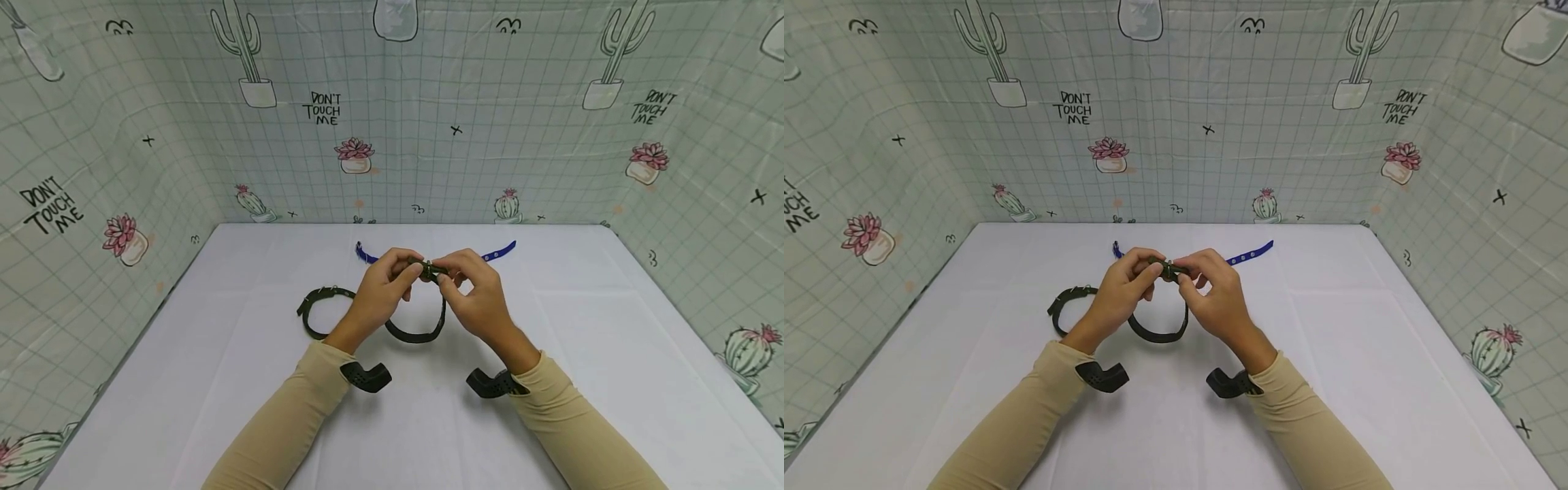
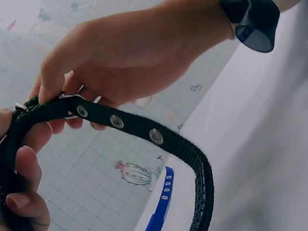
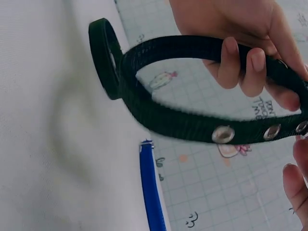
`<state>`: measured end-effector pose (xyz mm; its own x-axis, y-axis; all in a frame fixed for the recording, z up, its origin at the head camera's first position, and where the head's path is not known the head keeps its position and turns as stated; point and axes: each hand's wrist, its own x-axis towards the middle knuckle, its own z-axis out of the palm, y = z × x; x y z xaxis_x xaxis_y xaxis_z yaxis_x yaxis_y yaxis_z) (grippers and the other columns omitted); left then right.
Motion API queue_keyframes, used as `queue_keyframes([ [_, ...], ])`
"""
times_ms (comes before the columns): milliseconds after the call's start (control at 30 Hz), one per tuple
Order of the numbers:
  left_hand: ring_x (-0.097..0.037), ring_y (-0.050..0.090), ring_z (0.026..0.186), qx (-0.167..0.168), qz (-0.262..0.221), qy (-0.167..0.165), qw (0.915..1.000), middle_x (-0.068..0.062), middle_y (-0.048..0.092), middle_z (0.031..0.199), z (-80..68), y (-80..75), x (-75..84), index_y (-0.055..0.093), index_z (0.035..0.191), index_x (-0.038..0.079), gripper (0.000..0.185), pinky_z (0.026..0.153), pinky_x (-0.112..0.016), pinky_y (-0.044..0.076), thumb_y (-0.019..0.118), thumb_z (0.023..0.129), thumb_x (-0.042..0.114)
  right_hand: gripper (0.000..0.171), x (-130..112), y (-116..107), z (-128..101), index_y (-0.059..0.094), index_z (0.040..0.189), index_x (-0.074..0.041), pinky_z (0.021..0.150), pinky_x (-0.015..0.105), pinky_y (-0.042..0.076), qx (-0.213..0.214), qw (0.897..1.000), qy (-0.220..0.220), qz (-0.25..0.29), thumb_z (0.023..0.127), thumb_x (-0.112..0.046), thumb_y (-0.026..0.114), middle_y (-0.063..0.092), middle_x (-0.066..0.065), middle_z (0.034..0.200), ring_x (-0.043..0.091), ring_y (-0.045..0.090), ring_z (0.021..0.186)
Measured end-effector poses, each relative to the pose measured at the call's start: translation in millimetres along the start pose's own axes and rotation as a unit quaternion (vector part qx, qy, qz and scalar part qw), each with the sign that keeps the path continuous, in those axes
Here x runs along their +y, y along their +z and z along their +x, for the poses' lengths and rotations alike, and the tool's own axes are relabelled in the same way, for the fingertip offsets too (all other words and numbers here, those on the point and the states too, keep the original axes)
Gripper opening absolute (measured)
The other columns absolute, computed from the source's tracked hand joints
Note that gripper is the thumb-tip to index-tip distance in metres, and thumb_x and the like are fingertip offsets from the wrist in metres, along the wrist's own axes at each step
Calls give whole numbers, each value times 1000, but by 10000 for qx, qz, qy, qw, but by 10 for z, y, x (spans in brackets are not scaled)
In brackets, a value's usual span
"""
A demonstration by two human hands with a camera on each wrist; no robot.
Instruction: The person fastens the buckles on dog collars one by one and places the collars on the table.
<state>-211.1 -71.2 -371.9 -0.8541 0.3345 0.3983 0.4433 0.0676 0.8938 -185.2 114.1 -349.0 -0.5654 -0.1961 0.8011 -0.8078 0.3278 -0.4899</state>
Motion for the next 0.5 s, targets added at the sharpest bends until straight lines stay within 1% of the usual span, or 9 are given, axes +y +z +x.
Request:
queue_keyframes([
  [167,-21,53,67,-45,219,10,9997,-4,69,93,-4,22,10,55,125,6,27,63,-32,43,51,107,26,23,13,-20,-12,70,103,7,70,24,49,-170,9995,268,70,84,16,59,66,19,94,20,59,81],
  [333,-20,54,67,-98,381,-51,9992,-4,61,78,-11,43,9,53,126,4,28,60,-30,39,48,108,26,20,24,-41,-23,70,106,8,71,26,50,-302,9979,529,209,89,11,60,67,18,95,18,61,85],
  [400,-20,54,66,-148,492,-23,9987,-4,59,75,-13,51,9,53,125,5,27,57,-29,38,47,109,25,21,26,-39,-23,69,109,8,69,27,51,-411,9972,582,241,89,9,63,66,17,96,19,61,84],
  [500,-20,54,65,-268,631,-6,9976,-3,58,73,-19,58,18,51,125,7,24,54,-29,37,46,109,25,22,16,-23,-21,68,110,7,64,26,49,-631,9956,654,243,88,7,68,64,15,97,20,59,76],
])
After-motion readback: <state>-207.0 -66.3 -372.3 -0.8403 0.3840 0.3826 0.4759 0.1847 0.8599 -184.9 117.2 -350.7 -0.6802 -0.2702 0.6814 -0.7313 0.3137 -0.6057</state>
